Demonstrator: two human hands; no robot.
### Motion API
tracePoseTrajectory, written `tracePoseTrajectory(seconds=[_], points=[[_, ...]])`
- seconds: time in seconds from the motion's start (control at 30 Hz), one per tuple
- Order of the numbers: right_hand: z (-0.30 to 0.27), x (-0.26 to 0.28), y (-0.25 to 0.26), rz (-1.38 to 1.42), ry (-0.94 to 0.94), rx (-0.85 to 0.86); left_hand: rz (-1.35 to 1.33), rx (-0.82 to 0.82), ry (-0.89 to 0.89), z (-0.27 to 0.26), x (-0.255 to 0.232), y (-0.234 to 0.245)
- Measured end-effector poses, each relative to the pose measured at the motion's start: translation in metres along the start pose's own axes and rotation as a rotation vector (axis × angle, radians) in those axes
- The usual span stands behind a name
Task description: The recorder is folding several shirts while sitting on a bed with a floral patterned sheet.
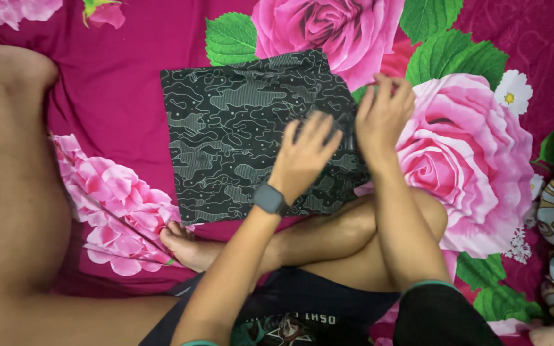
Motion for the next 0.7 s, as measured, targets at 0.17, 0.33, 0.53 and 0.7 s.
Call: tracePoseTrajectory(seconds=[0.17,0.33,0.53,0.7], points=[[-0.064,0.043,-0.028,0.121,0.442,0.227,-0.129,0.204,0.033,-0.041,0.011,-0.024],[-0.066,0.036,-0.057,0.016,0.424,0.493,-0.169,0.244,0.036,-0.061,0.034,0.001],[-0.041,0.03,-0.068,-0.081,0.344,0.467,0.003,0.268,0.184,-0.088,0.082,0.04],[-0.01,0.009,-0.038,0.162,0.288,0.281,0.082,0.17,0.287,-0.111,0.106,0.065]])
Point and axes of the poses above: each hand's wrist, its own z-axis towards the middle knuckle, its own y-axis out of the back of the hand, x = y × z, the point moved 5 cm from there along z, towards the middle knuckle, and after that the axes turned 1 degree about -x, right-handed, at the moved point
